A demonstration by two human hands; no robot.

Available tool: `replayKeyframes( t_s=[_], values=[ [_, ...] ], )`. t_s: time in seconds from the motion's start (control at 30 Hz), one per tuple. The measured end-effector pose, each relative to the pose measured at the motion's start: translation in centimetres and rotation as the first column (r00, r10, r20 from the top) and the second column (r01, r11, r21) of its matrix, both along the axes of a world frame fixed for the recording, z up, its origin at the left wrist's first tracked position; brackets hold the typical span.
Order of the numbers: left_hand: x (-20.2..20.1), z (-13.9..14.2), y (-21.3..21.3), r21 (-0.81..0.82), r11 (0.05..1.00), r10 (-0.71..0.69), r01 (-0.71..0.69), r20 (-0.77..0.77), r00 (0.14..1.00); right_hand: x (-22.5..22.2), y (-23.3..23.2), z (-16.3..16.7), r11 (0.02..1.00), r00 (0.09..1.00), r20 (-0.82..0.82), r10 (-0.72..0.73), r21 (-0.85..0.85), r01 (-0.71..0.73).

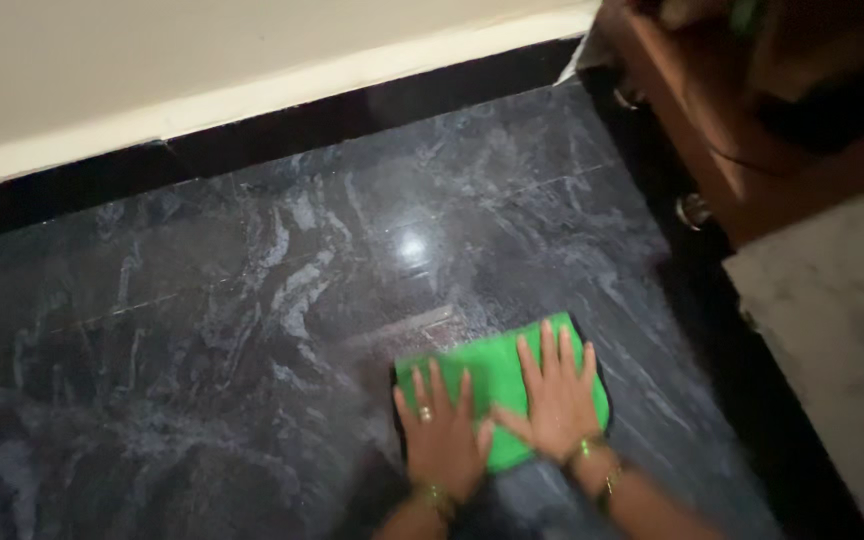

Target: The person wipes a dark marble floor using a green cloth. They move the cloth back and forth across the surface, cleaning the area near the baseboard and under a cabinet.

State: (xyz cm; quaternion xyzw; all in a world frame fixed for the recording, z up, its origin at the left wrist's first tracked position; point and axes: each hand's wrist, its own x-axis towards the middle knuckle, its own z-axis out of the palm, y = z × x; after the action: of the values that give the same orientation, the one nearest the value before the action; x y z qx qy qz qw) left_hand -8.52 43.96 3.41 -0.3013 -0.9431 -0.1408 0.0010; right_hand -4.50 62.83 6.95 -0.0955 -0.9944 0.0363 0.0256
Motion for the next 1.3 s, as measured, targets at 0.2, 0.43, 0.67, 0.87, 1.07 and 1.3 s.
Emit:
replayKeyframes(
  t_s=[0.2,0.43,0.67,0.87,1.07,1.3],
  values=[
    [12.1,-8.0,-3.3,0.201,0.975,0.045,0.092,-0.589,0.807,15.5,-4.5,-3.8,0.997,0.947,-0.322,-0.016,0.066,0.040],
    [3.8,-3.1,-0.2,0.097,0.994,-0.034,0.050,-0.162,0.986,4.6,0.7,-1.8,0.996,0.984,-0.153,0.087,0.023,-0.084],
    [-19.0,2.7,13.3,0.028,0.998,0.052,-0.050,-0.081,0.995,-19.1,13.0,-0.2,0.999,0.997,-0.070,0.029,0.046,-0.026],
    [-27.2,5.9,23.6,-0.002,0.999,0.050,-0.050,-0.056,0.997,-27.3,21.2,3.4,0.996,0.996,-0.058,-0.060,0.055,0.064],
    [-30.2,7.0,28.5,-0.030,0.996,0.076,-0.079,-0.084,0.994,-30.3,24.4,5.2,0.985,0.992,-0.116,-0.042,-0.173,0.021],
    [-28.6,7.3,27.4,-0.031,0.999,0.023,-0.025,-0.072,0.997,-27.8,23.4,5.3,0.991,0.985,-0.151,-0.087,-0.113,0.070]
  ],
)
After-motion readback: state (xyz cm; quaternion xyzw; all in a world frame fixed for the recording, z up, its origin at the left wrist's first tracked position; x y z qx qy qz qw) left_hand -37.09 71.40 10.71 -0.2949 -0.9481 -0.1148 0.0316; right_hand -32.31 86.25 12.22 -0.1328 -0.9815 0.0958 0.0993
